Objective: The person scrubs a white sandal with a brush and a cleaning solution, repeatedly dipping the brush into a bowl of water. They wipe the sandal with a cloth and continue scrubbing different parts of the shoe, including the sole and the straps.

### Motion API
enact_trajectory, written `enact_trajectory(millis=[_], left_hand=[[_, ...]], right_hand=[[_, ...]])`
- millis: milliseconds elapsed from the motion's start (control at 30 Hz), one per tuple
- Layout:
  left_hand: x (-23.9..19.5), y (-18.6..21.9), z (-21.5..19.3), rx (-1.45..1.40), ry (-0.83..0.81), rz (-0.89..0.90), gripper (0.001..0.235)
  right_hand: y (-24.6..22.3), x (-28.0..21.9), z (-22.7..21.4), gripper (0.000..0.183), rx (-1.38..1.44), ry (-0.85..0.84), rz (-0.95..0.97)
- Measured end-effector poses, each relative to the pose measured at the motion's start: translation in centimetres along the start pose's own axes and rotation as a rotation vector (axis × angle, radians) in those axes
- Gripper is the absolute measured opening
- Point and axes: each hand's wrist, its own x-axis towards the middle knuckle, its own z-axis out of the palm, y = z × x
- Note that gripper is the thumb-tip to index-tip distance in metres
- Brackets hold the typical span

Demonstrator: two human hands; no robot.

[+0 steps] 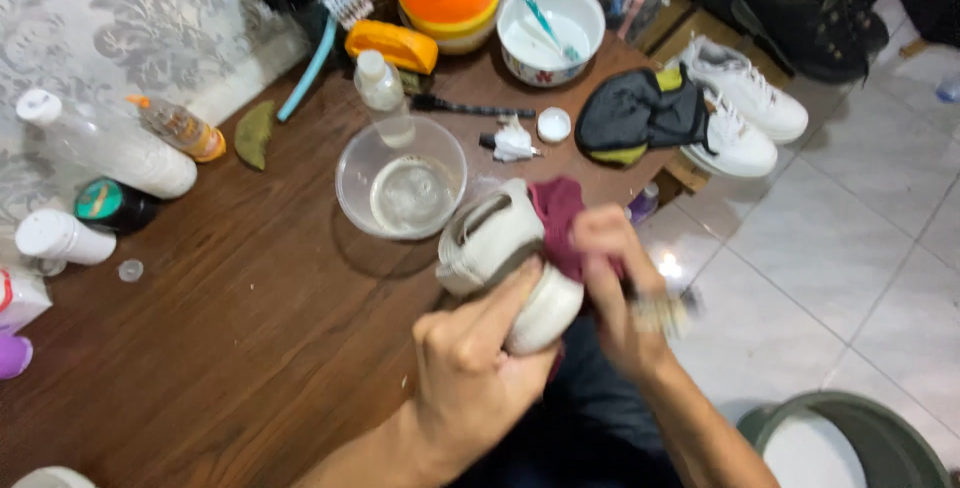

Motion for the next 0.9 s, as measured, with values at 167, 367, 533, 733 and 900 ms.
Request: enact_trajectory(millis=[167, 367, 533, 733, 900], left_hand=[[0.4, 0.3, -0.2, 0.035, 0.014, 0.008, 0.037], [1.1, -0.1, 0.1, 0.006, 0.003, 0.013, 0.044], [1.5, 0.1, 0.1, 0.041, -0.030, 0.001, 0.038], [1.9, 0.2, -0.1, 0.024, -0.054, -0.026, 0.029], [0.7, -0.4, 0.8, 0.103, -0.027, 0.043, 0.034]], right_hand=[[1.9, -0.5, 1.3, 0.036, 0.032, 0.069, -0.058], [4.8, 0.1, 1.4, 0.032, 0.095, 0.107, 0.183], [1.0, 0.3, -0.7, 0.027, 0.023, 0.008, 0.019], [1.2, 0.9, -0.7, 0.033, 0.015, -0.114, -0.221], [1.1, 0.4, -0.4, 0.030, -0.024, 0.001, -0.211]])
